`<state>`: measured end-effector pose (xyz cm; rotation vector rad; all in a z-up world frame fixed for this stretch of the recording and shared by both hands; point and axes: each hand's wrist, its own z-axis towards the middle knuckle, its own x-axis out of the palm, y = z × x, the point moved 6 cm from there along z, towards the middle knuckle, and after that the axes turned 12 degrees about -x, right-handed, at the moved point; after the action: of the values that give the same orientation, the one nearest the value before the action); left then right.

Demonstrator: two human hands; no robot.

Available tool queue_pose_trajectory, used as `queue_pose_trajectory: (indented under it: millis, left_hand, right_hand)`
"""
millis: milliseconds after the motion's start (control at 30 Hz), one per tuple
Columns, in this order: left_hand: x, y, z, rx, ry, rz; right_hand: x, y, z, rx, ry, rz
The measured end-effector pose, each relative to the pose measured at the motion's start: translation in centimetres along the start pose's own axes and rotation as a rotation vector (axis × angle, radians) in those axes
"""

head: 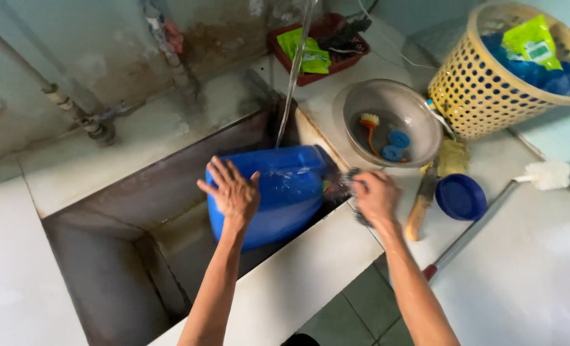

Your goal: Wash a blue plastic water container in a large utility sink.

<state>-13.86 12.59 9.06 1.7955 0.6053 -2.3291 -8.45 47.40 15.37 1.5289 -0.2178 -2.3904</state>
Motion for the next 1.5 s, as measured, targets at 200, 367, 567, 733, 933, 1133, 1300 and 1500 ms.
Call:
queue_pose_trajectory:
  millis: [200, 367, 567, 733, 933, 1133, 1300, 1500]
  left_hand:
    - [5.4, -12.0, -3.8, 0.099, 0.231, 0.073]
    - [5.7, -14.7, -4.6, 0.114, 0.272, -0.034]
    - [10.1, -13.2, -0.4, 0.276, 0.355, -0.14]
    - [13.0, -10.6, 0.6, 0.457, 0.343, -0.18]
    - [5.2, -3.2, -0.3, 0.361, 0.091, -0.131]
    - [0.1, 5.9, 0.4, -0.026, -0.007, -0.087]
    - [-1.0, 8.3, 0.2, -0.331, -0.09, -0.136]
    - [0.0, 13.3, 1.0, -0.453, 0.006, -0.068]
  right_hand:
    - [-3.8, -10.7, -3.2, 0.099, 0.036, -0.162]
    - [-2.3, -13.3, -4.5, 0.05, 0.06, -0.269]
    - [-0.3, -4.0, -1.3, -0.14, -0.047, 0.112]
    - [8.4, 9.7, 3.5, -0.358, -0.018, 0.495]
    - [17.5, 13.9, 6.8, -0.317, 0.236, 0.326]
    - [19.8, 11.2, 7.9, -0.42, 0.258, 0.161]
    - [30.2, -0.8, 4.7, 0.75, 0.617, 0.926]
    - [32.5, 1.3, 0.6, 0.775, 0.599, 1.529]
